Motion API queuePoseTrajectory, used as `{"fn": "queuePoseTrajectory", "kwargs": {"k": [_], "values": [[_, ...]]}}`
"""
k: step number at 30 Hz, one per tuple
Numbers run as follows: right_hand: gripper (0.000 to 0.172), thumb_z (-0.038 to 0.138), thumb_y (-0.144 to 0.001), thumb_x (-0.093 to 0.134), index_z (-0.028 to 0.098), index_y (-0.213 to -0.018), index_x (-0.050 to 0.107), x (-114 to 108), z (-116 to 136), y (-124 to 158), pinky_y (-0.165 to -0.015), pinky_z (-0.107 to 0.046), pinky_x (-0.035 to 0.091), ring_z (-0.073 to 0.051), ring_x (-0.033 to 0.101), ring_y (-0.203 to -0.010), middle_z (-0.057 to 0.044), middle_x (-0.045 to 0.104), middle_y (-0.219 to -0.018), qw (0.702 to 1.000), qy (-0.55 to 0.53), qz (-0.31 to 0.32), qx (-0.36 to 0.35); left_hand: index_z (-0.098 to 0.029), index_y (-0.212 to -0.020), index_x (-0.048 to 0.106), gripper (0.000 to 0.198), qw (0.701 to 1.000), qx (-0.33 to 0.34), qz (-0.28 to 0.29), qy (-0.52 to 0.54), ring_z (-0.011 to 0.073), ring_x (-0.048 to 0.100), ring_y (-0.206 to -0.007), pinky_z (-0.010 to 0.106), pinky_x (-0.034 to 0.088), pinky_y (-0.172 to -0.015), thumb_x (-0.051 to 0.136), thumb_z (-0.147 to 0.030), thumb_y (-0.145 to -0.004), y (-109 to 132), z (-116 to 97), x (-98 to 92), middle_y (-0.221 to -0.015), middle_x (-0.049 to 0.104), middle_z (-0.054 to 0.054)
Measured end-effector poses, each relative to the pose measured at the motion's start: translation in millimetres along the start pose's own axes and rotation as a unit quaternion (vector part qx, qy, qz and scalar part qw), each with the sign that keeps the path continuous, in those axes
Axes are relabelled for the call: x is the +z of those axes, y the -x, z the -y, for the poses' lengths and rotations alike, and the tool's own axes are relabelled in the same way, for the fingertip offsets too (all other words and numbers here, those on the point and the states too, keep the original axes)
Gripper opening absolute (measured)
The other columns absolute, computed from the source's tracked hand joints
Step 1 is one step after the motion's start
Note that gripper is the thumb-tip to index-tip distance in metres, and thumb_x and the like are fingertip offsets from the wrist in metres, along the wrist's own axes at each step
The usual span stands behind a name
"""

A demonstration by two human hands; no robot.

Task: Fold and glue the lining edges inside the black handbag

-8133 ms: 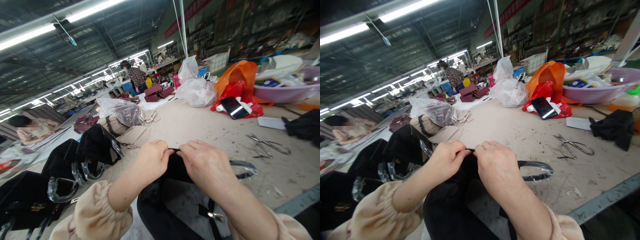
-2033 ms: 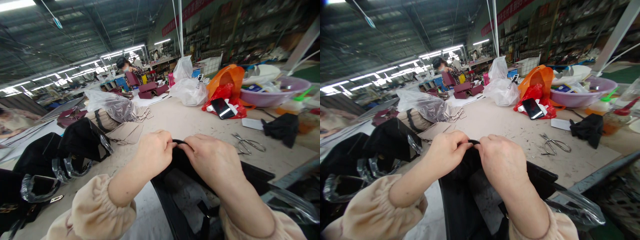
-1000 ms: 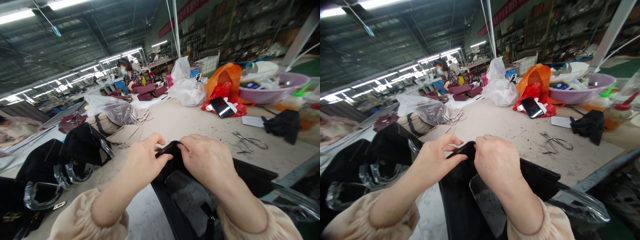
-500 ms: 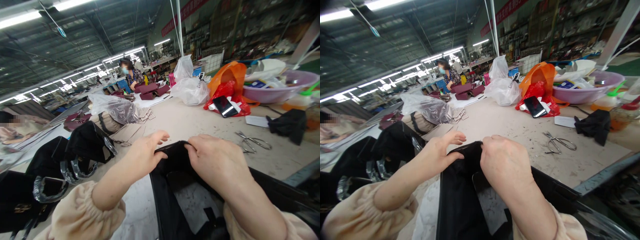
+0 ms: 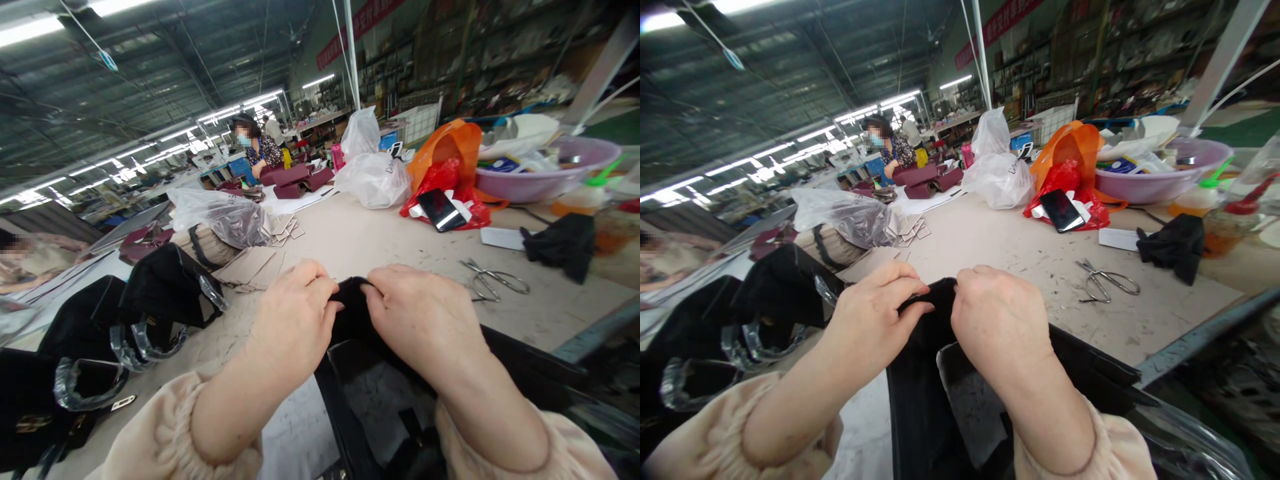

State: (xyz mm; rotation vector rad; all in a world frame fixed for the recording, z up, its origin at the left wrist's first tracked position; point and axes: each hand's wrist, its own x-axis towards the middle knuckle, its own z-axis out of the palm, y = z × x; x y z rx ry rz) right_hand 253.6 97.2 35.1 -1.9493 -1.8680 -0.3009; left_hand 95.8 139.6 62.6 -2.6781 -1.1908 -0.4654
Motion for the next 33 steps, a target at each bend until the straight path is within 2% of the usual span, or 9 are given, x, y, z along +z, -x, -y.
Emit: {"fn": "queuePoseTrajectory", "kwargs": {"k": [4,10,16,19,20,24,28,33], "values": [[0.017,0.024,-0.084,0.05,0.022,-0.069,0.059,0,1,0,-0.049,-0.027,0.024,-0.016,0.055,-0.058,0.0,0.063,-0.07,1.0,-0.006,0.0,0.004,-0.023,-0.087,0.066,0.009,1.0,-0.007,-0.01,0.007,0.0125,0.061,-0.075,0.025,0.047,-0.067,0.059,-0.022,-0.082,1,5,3.2,-0.094,0.063,-0.001],[0.02,0.029,-0.087,0.049,0.023,-0.074,0.063,1,3,0,-0.05,-0.028,0.024,-0.015,0.056,-0.06,-0.001,0.064,-0.071,1.0,-0.018,0.013,0.004,-0.022,-0.081,0.066,0.006,1.0,-0.016,-0.021,-0.007,0.0133,0.062,-0.075,0.027,0.047,-0.066,0.06,-0.024,-0.081,1,6,4.1,-0.092,0.064,-0.002],[0.019,0.027,-0.086,0.051,0.022,-0.072,0.063,-4,7,0,-0.051,-0.029,0.026,-0.015,0.058,-0.06,-0.001,0.063,-0.07,1.0,-0.022,0.009,0.003,-0.02,-0.077,0.063,0.008,1.0,0.003,-0.01,0.016,0.0132,0.061,-0.077,0.027,0.046,-0.069,0.058,-0.022,-0.083,-2,7,4.1,-0.091,0.063,-0.001],[0.019,0.026,-0.087,0.05,0.021,-0.073,0.063,-3,6,0,-0.051,-0.029,0.027,-0.016,0.058,-0.062,-0.001,0.063,-0.07,1.0,-0.022,0.008,0.002,-0.02,-0.08,0.058,0.002,0.999,-0.009,-0.004,0.035,0.0137,0.06,-0.077,0.027,0.047,-0.07,0.06,-0.021,-0.081,-1,8,1.7,-0.09,0.061,-0.001],[0.02,0.026,-0.087,0.049,0.021,-0.073,0.063,-3,6,0,-0.051,-0.029,0.027,-0.016,0.058,-0.062,-0.002,0.064,-0.071,1.0,-0.021,0.006,0.005,-0.02,-0.082,0.056,0.006,0.999,-0.017,-0.003,0.041,0.0141,0.06,-0.076,0.028,0.047,-0.07,0.062,-0.022,-0.079,1,9,0.6,-0.089,0.06,-0.001],[0.021,0.028,-0.087,0.049,0.022,-0.073,0.062,1,5,0,-0.05,-0.029,0.026,-0.017,0.058,-0.062,-0.002,0.064,-0.072,1.0,-0.019,0.006,0.013,-0.02,-0.082,0.054,0.016,0.999,-0.022,-0.002,0.045,0.0171,0.06,-0.084,0.032,0.048,-0.078,0.067,-0.024,-0.075,9,13,-4.0,-0.096,0.06,0.002],[0.02,0.027,-0.087,0.049,0.022,-0.072,0.061,0,5,0,-0.051,-0.029,0.026,-0.017,0.058,-0.062,-0.002,0.063,-0.071,1.0,-0.023,0.012,0.008,-0.019,-0.08,0.058,0.009,1.0,0.0,-0.003,0.022,0.0191,0.059,-0.09,0.037,0.046,-0.087,0.065,-0.023,-0.077,13,14,-6.6,-0.1,0.06,0.005],[0.019,0.027,-0.086,0.051,0.021,-0.072,0.061,-2,6,0,-0.051,-0.029,0.027,-0.017,0.058,-0.061,-0.002,0.063,-0.069,1.0,-0.027,0.013,0.011,-0.019,-0.078,0.061,0.005,1.0,0.005,-0.002,0.007,0.0173,0.059,-0.086,0.044,0.036,-0.099,0.065,-0.022,-0.077,11,13,-7.1,-0.097,0.062,0.003]]}}
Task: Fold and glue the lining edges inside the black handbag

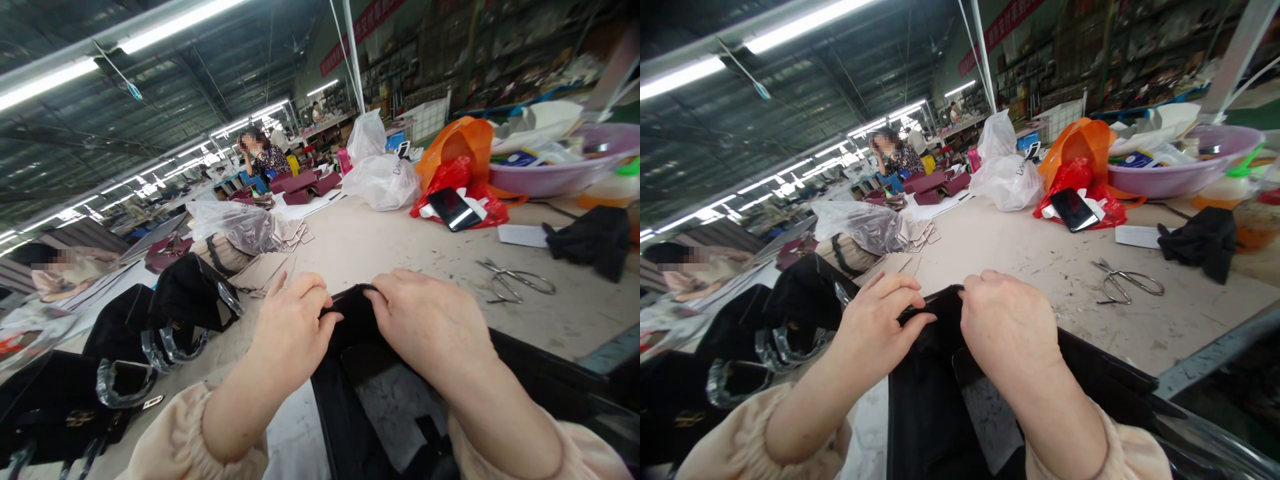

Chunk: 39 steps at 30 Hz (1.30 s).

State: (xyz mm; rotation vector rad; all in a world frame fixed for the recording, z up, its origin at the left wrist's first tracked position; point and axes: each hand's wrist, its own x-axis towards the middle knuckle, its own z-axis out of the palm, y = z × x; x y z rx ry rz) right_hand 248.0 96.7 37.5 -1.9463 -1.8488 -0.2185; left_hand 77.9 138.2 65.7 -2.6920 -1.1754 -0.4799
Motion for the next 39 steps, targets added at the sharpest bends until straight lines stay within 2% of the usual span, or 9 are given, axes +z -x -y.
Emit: {"fn": "queuePoseTrajectory", "kwargs": {"k": [5,9,13,17,21,27,33,39], "values": [[0.02,0.026,-0.087,0.05,0.021,-0.072,0.062,2,0,0,-0.051,-0.029,0.027,-0.017,0.058,-0.062,-0.002,0.063,-0.07,1.0,0.001,-0.003,-0.004,-0.02,-0.072,0.064,0.006,1.0,-0.016,0.009,-0.005,0.0165,0.059,-0.081,0.048,0.032,-0.102,0.063,-0.023,-0.078,-1,-2,1.3,-0.093,0.063,0.001],[0.019,0.025,-0.086,0.05,0.021,-0.072,0.062,2,-1,-1,-0.052,-0.029,0.027,-0.017,0.058,-0.063,-0.002,0.063,-0.07,1.0,0.001,-0.002,0.0,-0.021,-0.068,0.065,0.013,0.999,0.022,0.016,0.025,0.0172,0.057,-0.086,0.047,0.031,-0.101,0.06,-0.021,-0.08,1,-2,1.2,-0.094,0.061,0.002],[0.018,0.025,-0.086,0.05,0.022,-0.072,0.061,1,-1,0,-0.052,-0.029,0.027,-0.017,0.058,-0.063,-0.001,0.062,-0.071,1.0,-0.003,-0.001,-0.003,-0.021,-0.069,0.065,0.014,0.997,0.068,0.023,0.026,0.0182,0.054,-0.086,0.04,0.039,-0.089,0.057,-0.021,-0.081,2,-3,-2.3,-0.09,0.06,0.004],[0.018,0.025,-0.086,0.051,0.022,-0.071,0.06,1,0,1,-0.052,-0.029,0.027,-0.017,0.058,-0.064,-0.001,0.061,-0.07,1.0,-0.008,0.003,-0.004,-0.02,-0.07,0.062,0.011,0.996,0.073,0.045,0.017,0.0182,0.052,-0.081,0.038,0.038,-0.081,0.059,-0.024,-0.081,1,-4,-4.9,-0.08,0.064,0.002],[0.018,0.025,-0.087,0.05,0.022,-0.072,0.06,1,-1,1,-0.053,-0.029,0.026,-0.017,0.058,-0.064,-0.001,0.061,-0.07,1.0,-0.014,0.006,-0.008,-0.02,-0.077,0.059,0.01,0.997,0.053,0.039,0.029,0.0178,0.054,-0.077,0.038,0.038,-0.081,0.063,-0.028,-0.079,-3,-5,-3.0,-0.074,0.065,0.0],[0.018,0.026,-0.087,0.051,0.021,-0.072,0.061,2,-3,-1,-0.052,-0.028,0.025,-0.016,0.057,-0.063,-0.001,0.062,-0.07,1.0,-0.016,0.004,-0.014,-0.021,-0.083,0.058,0.007,0.999,0.01,0.017,0.049,0.0162,0.058,-0.074,0.037,0.04,-0.08,0.062,-0.017,-0.078,-8,-8,4.8,-0.074,0.067,-0.003],[0.02,0.033,-0.089,0.05,0.025,-0.083,0.067,1,-6,-4,-0.05,-0.028,0.025,-0.015,0.058,-0.063,0.0,0.063,-0.072,0.999,-0.009,0.018,-0.029,-0.022,-0.088,0.06,0.013,0.999,-0.033,-0.026,0.03,0.0172,0.059,-0.071,0.037,0.042,-0.076,0.061,-0.018,-0.076,-7,-7,9.8,-0.072,0.068,-0.002],[0.022,0.041,-0.09,0.049,0.029,-0.091,0.067,2,-10,-5,-0.049,-0.027,0.023,-0.015,0.057,-0.061,0.0,0.063,-0.073,0.999,0.003,0.03,-0.044,-0.021,-0.092,0.064,0.015,0.999,-0.024,-0.022,-0.04,0.0197,0.061,-0.073,0.044,0.038,-0.09,0.057,-0.02,-0.079,-7,-13,8.2,-0.075,0.07,0.001]]}}
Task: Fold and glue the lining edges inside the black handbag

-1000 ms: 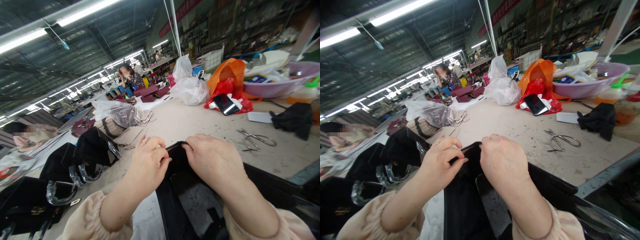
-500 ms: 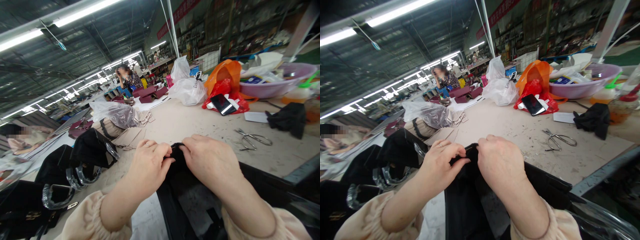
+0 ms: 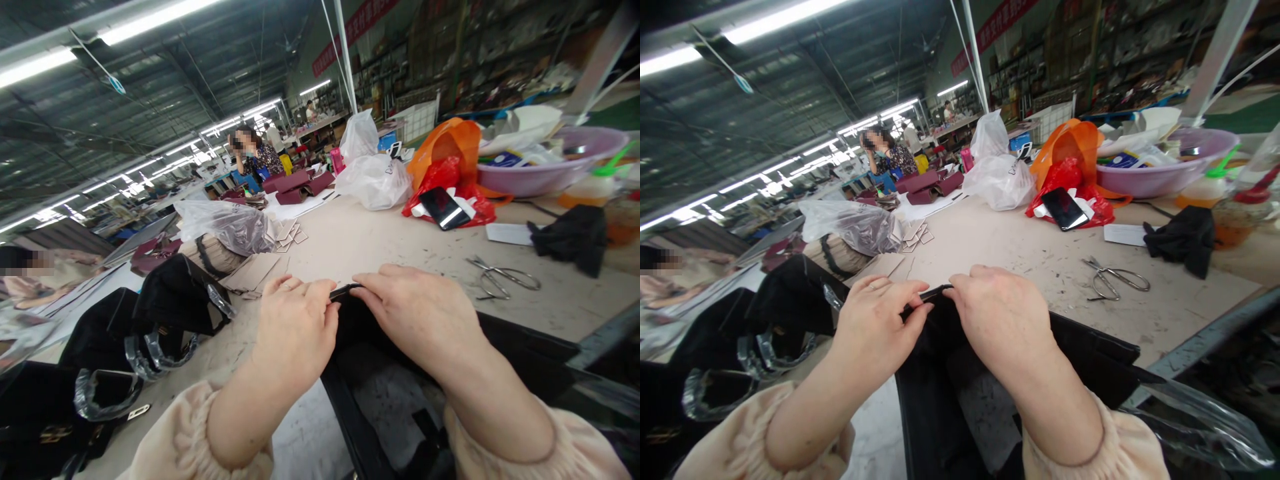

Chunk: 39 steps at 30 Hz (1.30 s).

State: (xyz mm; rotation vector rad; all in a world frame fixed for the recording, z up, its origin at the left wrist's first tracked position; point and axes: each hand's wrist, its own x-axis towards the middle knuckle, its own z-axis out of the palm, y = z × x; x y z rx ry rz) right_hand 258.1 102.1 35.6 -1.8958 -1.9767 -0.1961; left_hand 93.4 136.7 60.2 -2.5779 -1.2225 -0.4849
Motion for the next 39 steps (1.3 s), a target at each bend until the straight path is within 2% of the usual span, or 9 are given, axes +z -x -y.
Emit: {"fn": "queuePoseTrajectory", "kwargs": {"k": [7,11,17,24,28,31,34,37,39], "values": [[0.021,0.032,-0.088,0.054,0.029,-0.107,0.062,2,-2,-2,-0.054,-0.027,0.03,-0.015,0.059,-0.071,0.0,0.065,-0.084,0.999,-0.011,-0.026,-0.023,-0.024,-0.076,0.067,0.015,0.999,0.04,0.021,-0.015,0.0183,0.06,-0.074,0.048,0.029,-0.1,0.054,-0.022,-0.083,-6,6,-1.4,-0.071,0.069,0.0],[0.019,0.028,-0.09,0.049,0.028,-0.105,0.061,3,-4,-5,-0.056,-0.027,0.032,-0.015,0.059,-0.075,0.001,0.065,-0.084,0.998,-0.02,-0.038,-0.052,-0.026,-0.081,0.068,0.011,0.999,0.036,0.011,0.012,0.0181,0.06,-0.077,0.049,0.026,-0.103,0.057,-0.023,-0.082,-8,14,4.2,-0.076,0.071,-0.001],[0.024,0.028,-0.088,0.052,0.027,-0.112,0.059,7,-7,-8,-0.055,-0.028,0.031,-0.016,0.059,-0.074,0.0,0.067,-0.093,0.998,-0.021,-0.044,-0.029,-0.026,-0.088,0.068,0.012,0.997,0.064,0.001,0.047,0.0169,0.06,-0.077,0.053,0.019,-0.107,0.058,-0.025,-0.082,-11,22,8.9,-0.076,0.07,-0.003],[0.018,0.025,-0.088,0.051,0.025,-0.103,0.062,7,-4,-9,-0.055,-0.029,0.029,-0.016,0.058,-0.072,0.0,0.065,-0.084,0.998,-0.008,-0.052,-0.037,-0.027,-0.092,0.07,0.017,0.993,0.094,0.002,0.074,0.016,0.059,-0.079,0.052,0.016,-0.108,0.056,-0.022,-0.082,-13,24,9.3,-0.077,0.069,-0.001],[0.015,0.024,-0.088,0.051,0.026,-0.098,0.062,8,-5,-9,-0.056,-0.029,0.028,-0.017,0.057,-0.072,0.0,0.064,-0.08,0.998,-0.012,-0.053,-0.038,-0.027,-0.087,0.071,0.013,0.991,0.104,0.007,0.083,0.0171,0.059,-0.081,0.053,0.014,-0.108,0.06,-0.031,-0.082,-15,21,9.3,-0.077,0.069,-0.001],[0.017,0.021,-0.087,0.051,0.026,-0.1,0.061,9,-6,-9,-0.057,-0.029,0.028,-0.016,0.057,-0.075,0.0,0.065,-0.083,0.998,-0.022,-0.049,-0.041,-0.026,-0.082,0.071,0.013,0.992,0.102,0.008,0.079,0.0178,0.058,-0.08,0.053,0.016,-0.107,0.062,-0.036,-0.08,-19,18,11.0,-0.075,0.068,-0.001],[0.019,0.023,-0.088,0.051,0.027,-0.105,0.06,10,-8,-9,-0.058,-0.029,0.028,-0.016,0.057,-0.077,0.0,0.066,-0.09,0.997,-0.039,-0.053,-0.038,-0.025,-0.073,0.071,0.013,0.993,0.082,0.013,0.089,0.0165,0.056,-0.077,0.05,0.023,-0.104,0.062,-0.031,-0.081,-22,15,13.4,-0.072,0.065,-0.002],[0.021,0.027,-0.089,0.051,0.029,-0.108,0.059,11,-12,-10,-0.057,-0.028,0.028,-0.016,0.057,-0.078,0.0,0.066,-0.092,0.997,-0.051,-0.054,-0.036,-0.022,-0.069,0.07,0.014,0.991,0.048,0.023,0.124,0.0156,0.054,-0.074,0.04,0.038,-0.09,0.062,-0.028,-0.079,-24,13,15.2,-0.072,0.06,0.0],[0.02,0.028,-0.089,0.051,0.03,-0.107,0.06,12,-14,-11,-0.057,-0.028,0.029,-0.016,0.057,-0.079,0.0,0.066,-0.092,0.997,-0.052,-0.048,-0.043,-0.02,-0.067,0.069,0.016,0.989,0.023,0.023,0.147,0.0156,0.053,-0.074,0.034,0.042,-0.077,0.062,-0.026,-0.079,-25,12,15.9,-0.073,0.056,0.002]]}}
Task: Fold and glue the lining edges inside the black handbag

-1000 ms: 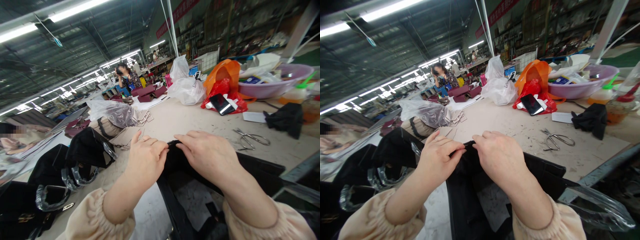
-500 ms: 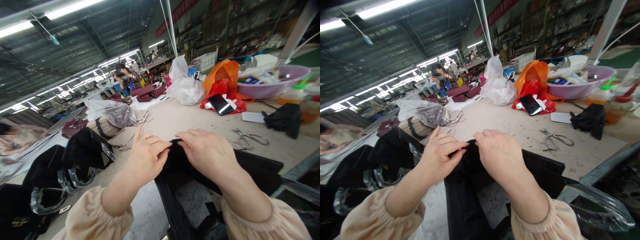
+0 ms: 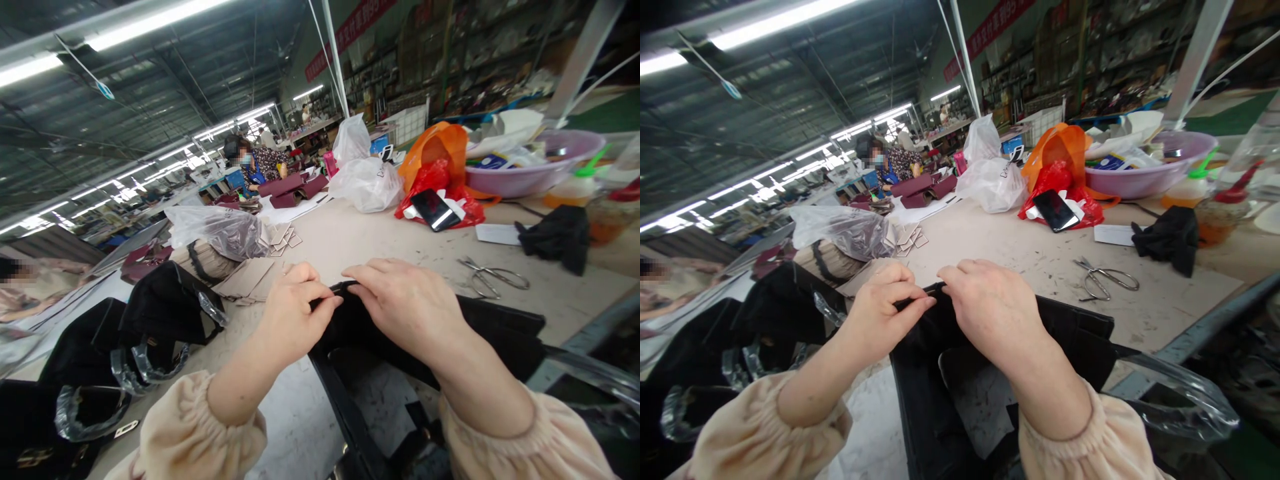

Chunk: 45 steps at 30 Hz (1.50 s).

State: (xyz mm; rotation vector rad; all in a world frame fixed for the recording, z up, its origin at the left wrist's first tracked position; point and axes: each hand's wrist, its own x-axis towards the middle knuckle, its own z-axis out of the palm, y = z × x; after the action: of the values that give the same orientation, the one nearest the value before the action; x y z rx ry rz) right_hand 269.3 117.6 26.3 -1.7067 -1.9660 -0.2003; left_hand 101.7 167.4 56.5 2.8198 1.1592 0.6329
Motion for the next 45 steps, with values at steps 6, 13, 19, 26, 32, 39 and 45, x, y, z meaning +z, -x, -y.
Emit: {"fn": "queuePoseTrajectory", "kwargs": {"k": [6,13,19,26,32,39,45], "values": [[0.019,0.028,-0.089,0.05,0.028,-0.102,0.064,-1,-2,0,-0.057,-0.028,0.03,-0.015,0.058,-0.077,0.0,0.067,-0.088,1.0,0.004,0.008,-0.001,-0.017,-0.063,0.065,0.014,0.997,-0.038,-0.013,0.069,0.0137,0.056,-0.078,0.027,0.044,-0.072,0.062,-0.017,-0.076,-1,-4,2.8,-0.084,0.057,0.003],[0.021,0.028,-0.09,0.047,0.028,-0.103,0.064,-4,0,1,-0.057,-0.028,0.031,-0.015,0.059,-0.075,0.001,0.068,-0.092,1.0,0.003,0.002,-0.003,-0.017,-0.063,0.061,0.016,0.997,-0.043,0.001,0.068,0.013,0.058,-0.068,0.026,0.044,-0.068,0.058,-0.019,-0.078,1,-2,5.7,-0.071,0.062,0.001],[0.022,0.029,-0.09,0.046,0.028,-0.087,0.067,-3,2,1,-0.053,-0.028,0.026,-0.015,0.057,-0.07,0.002,0.067,-0.081,1.0,0.004,0.007,0.015,-0.017,-0.055,0.055,0.024,0.997,-0.065,-0.009,0.038,0.012,0.055,-0.062,0.025,0.042,-0.063,0.056,-0.021,-0.079,1,0,9.6,-0.061,0.058,0.0],[0.021,0.029,-0.089,0.048,0.027,-0.08,0.067,-3,4,2,-0.054,-0.029,0.024,-0.015,0.057,-0.069,0.002,0.066,-0.077,1.0,-0.003,0.001,0.025,-0.017,-0.055,0.054,0.024,0.997,-0.064,-0.005,0.033,0.0123,0.054,-0.063,0.024,0.041,-0.063,0.055,-0.021,-0.078,1,-2,8.2,-0.063,0.058,0.0],[0.023,0.027,-0.089,0.048,0.024,-0.077,0.067,-5,7,1,-0.053,-0.029,0.024,-0.015,0.057,-0.069,0.0,0.066,-0.075,0.999,-0.004,0.0,0.036,-0.017,-0.055,0.054,0.024,0.998,-0.062,0.001,0.021,0.0118,0.054,-0.062,0.024,0.041,-0.062,0.054,-0.021,-0.078,0,-3,8.3,-0.063,0.058,0.0],[0.026,0.022,-0.088,0.046,0.02,-0.067,0.061,-3,15,1,-0.056,-0.03,0.027,-0.016,0.055,-0.066,-0.001,0.062,-0.069,0.999,0.004,-0.018,0.047,-0.017,-0.053,0.053,0.025,0.996,-0.086,0.009,0.004,0.0115,0.053,-0.06,0.024,0.037,-0.058,0.056,-0.021,-0.077,-3,-7,7.4,-0.059,0.057,-0.001],[0.015,0.02,-0.087,0.049,0.021,-0.088,0.064,-3,18,2,-0.06,-0.029,0.032,-0.016,0.056,-0.075,-0.003,0.066,-0.081,0.999,0.002,0.011,0.036,-0.017,-0.053,0.052,0.025,0.996,-0.088,0.012,0.01,0.0113,0.052,-0.06,0.024,0.037,-0.06,0.055,-0.02,-0.077,-2,-6,7.5,-0.06,0.055,-0.001]]}}
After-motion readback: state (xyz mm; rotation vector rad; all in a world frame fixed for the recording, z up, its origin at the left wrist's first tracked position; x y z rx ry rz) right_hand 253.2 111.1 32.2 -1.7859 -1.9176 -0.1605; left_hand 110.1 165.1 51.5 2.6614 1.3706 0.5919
